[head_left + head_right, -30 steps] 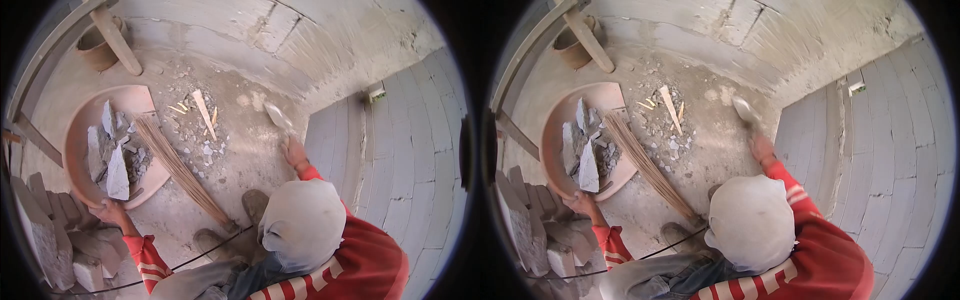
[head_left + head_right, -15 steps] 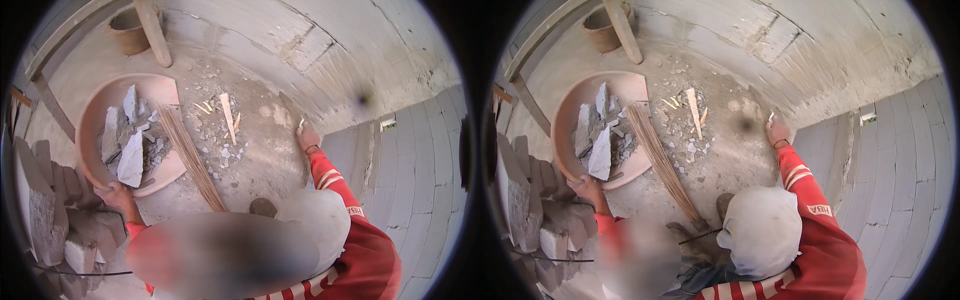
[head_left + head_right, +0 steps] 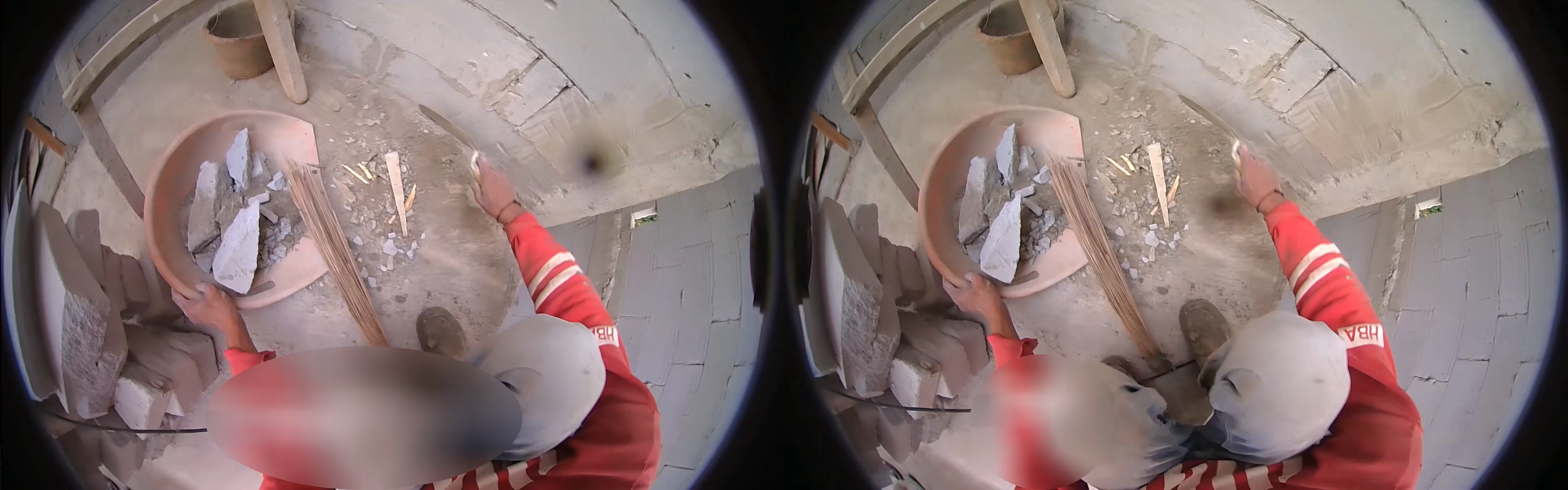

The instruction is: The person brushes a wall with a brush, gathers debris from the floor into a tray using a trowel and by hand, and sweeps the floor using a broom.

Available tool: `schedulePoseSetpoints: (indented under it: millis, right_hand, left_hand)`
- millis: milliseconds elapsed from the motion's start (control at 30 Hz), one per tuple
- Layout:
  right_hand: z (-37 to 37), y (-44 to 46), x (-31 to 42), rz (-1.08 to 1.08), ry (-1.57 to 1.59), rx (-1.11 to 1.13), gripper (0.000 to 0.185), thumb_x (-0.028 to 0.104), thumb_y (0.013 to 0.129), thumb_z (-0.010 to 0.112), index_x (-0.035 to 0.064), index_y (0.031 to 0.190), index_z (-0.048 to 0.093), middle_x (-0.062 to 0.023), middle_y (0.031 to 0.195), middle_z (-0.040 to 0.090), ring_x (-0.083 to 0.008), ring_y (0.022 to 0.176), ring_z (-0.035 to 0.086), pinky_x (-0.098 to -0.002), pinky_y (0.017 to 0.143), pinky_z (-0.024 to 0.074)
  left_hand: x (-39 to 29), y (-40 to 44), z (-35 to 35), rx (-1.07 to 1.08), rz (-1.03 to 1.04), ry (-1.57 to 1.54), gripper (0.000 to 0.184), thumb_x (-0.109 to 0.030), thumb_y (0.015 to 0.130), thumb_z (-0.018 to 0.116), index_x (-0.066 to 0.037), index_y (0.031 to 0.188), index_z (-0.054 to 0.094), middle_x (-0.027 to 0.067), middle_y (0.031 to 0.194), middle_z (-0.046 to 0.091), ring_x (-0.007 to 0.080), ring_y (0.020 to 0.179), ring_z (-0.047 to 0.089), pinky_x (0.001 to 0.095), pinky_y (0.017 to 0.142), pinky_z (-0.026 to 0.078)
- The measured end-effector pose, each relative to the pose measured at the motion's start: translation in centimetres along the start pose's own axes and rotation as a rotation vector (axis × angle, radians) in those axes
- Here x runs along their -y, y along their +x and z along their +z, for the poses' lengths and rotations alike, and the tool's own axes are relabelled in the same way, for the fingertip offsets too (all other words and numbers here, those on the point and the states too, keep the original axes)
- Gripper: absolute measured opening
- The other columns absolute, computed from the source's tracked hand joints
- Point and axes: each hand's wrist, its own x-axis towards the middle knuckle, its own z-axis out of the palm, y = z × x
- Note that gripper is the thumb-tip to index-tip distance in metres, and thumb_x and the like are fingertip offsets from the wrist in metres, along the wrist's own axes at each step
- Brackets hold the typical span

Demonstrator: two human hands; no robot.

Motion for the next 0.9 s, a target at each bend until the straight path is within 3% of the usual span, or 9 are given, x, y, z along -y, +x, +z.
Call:
schedulePoseSetpoints:
  millis: [67, 133, 333, 433, 633, 700, 733, 800, 900]
  right_hand:
    - [-0.1, 4.1, 2.4, -0.022, -0.073, 0.027, 0.053, 0.030, 0.099, 0.051, 0.0082, 0.146, 0.041, -0.0270, 0.113, 0.067, -0.0481, 0.102, 0.064, -0.0582, 0.088, 0.0501]
    - [0.3, 8.8, 4.8, -0.156, -0.106, -0.081, 0.046, 0.020, 0.095, 0.055, 0.0085, 0.139, 0.044, -0.0256, 0.102, 0.070, -0.0468, 0.090, 0.068, -0.0562, 0.078, 0.0541]
    - [-3.1, 24.5, 17.3, -0.255, -0.131, -0.046, 0.034, 0.022, 0.101, 0.043, 0.0038, 0.125, 0.057, -0.0243, 0.112, 0.070, -0.0442, 0.104, 0.069, -0.0540, 0.087, 0.0547]
    - [-0.2, 30.0, 17.8, -0.246, -0.122, -0.015, 0.035, 0.021, 0.101, 0.041, 0.0023, 0.120, 0.063, -0.0225, 0.116, 0.070, -0.0404, 0.107, 0.069, -0.0526, 0.088, 0.0551]
    - [7.0, 25.6, 6.7, -0.181, 0.031, 0.078, 0.042, 0.027, 0.100, 0.046, 0.0033, 0.131, 0.061, -0.0220, 0.131, 0.064, -0.0398, 0.119, 0.064, -0.0489, 0.098, 0.0520]
    - [8.8, 23.4, -0.2, -0.343, -0.092, 0.117, 0.038, 0.018, 0.096, 0.051, 0.0002, 0.129, 0.056, -0.0260, 0.123, 0.064, -0.0436, 0.114, 0.063, -0.0505, 0.096, 0.0514]
    - [7.2, 20.5, -1.3, -0.484, -0.304, 0.179, 0.038, 0.012, 0.094, 0.052, -0.0016, 0.130, 0.050, -0.0288, 0.115, 0.064, -0.0461, 0.108, 0.063, -0.0519, 0.094, 0.0511]
    - [0.6, 14.2, -0.8, -0.335, -0.284, 0.365, 0.045, 0.013, 0.090, 0.059, -0.0017, 0.131, 0.048, -0.0302, 0.113, 0.064, -0.0494, 0.105, 0.061, -0.0538, 0.090, 0.0502]
    - [0.6, 10.2, -4.3, -0.296, -0.137, 0.210, 0.048, 0.024, 0.092, 0.061, 0.0006, 0.132, 0.048, -0.0311, 0.109, 0.066, -0.0492, 0.104, 0.063, -0.0579, 0.090, 0.0496]
  left_hand:
    - [-0.2, 0.0, 0.1, 0.005, -0.030, -0.055, 0.048, -0.010, 0.078, 0.056, 0.008, 0.123, 0.055, 0.0262, 0.107, 0.064, 0.0417, 0.097, 0.063, 0.0493, 0.088, 0.046]
    - [-0.4, -0.3, 0.2, 0.013, -0.058, -0.056, 0.048, -0.012, 0.079, 0.055, 0.008, 0.123, 0.055, 0.0267, 0.107, 0.063, 0.0421, 0.097, 0.062, 0.0496, 0.088, 0.045]
    - [0.3, -0.1, 0.4, 0.021, 0.012, 0.072, 0.049, -0.013, 0.081, 0.055, 0.008, 0.125, 0.052, 0.0282, 0.110, 0.060, 0.0434, 0.099, 0.060, 0.0507, 0.088, 0.045]
    - [0.7, -0.2, 0.8, 0.019, 0.016, 0.073, 0.050, -0.014, 0.082, 0.054, 0.008, 0.126, 0.051, 0.0294, 0.111, 0.060, 0.0448, 0.099, 0.060, 0.0515, 0.088, 0.044]
    - [1.7, -0.3, 0.6, 0.030, 0.062, 0.124, 0.050, -0.013, 0.082, 0.055, 0.006, 0.128, 0.051, 0.0294, 0.111, 0.060, 0.0444, 0.100, 0.060, 0.0504, 0.091, 0.045]
    - [1.6, -0.3, 0.7, 0.012, 0.028, 0.106, 0.050, -0.012, 0.082, 0.055, 0.005, 0.128, 0.052, 0.0289, 0.110, 0.061, 0.0439, 0.100, 0.061, 0.0496, 0.091, 0.046]
    - [1.4, -0.3, 0.7, 0.005, 0.033, 0.100, 0.049, -0.012, 0.082, 0.055, 0.005, 0.128, 0.052, 0.0289, 0.109, 0.062, 0.0439, 0.099, 0.061, 0.0496, 0.091, 0.046]
    - [1.2, -0.5, 0.7, -0.007, 0.044, 0.093, 0.049, -0.013, 0.082, 0.055, 0.005, 0.127, 0.052, 0.0287, 0.108, 0.063, 0.0440, 0.099, 0.062, 0.0495, 0.090, 0.046]
    - [1.3, -0.2, 0.7, 0.035, 0.006, -0.043, 0.049, -0.013, 0.083, 0.055, 0.006, 0.128, 0.051, 0.0293, 0.109, 0.063, 0.0444, 0.098, 0.062, 0.0494, 0.089, 0.047]
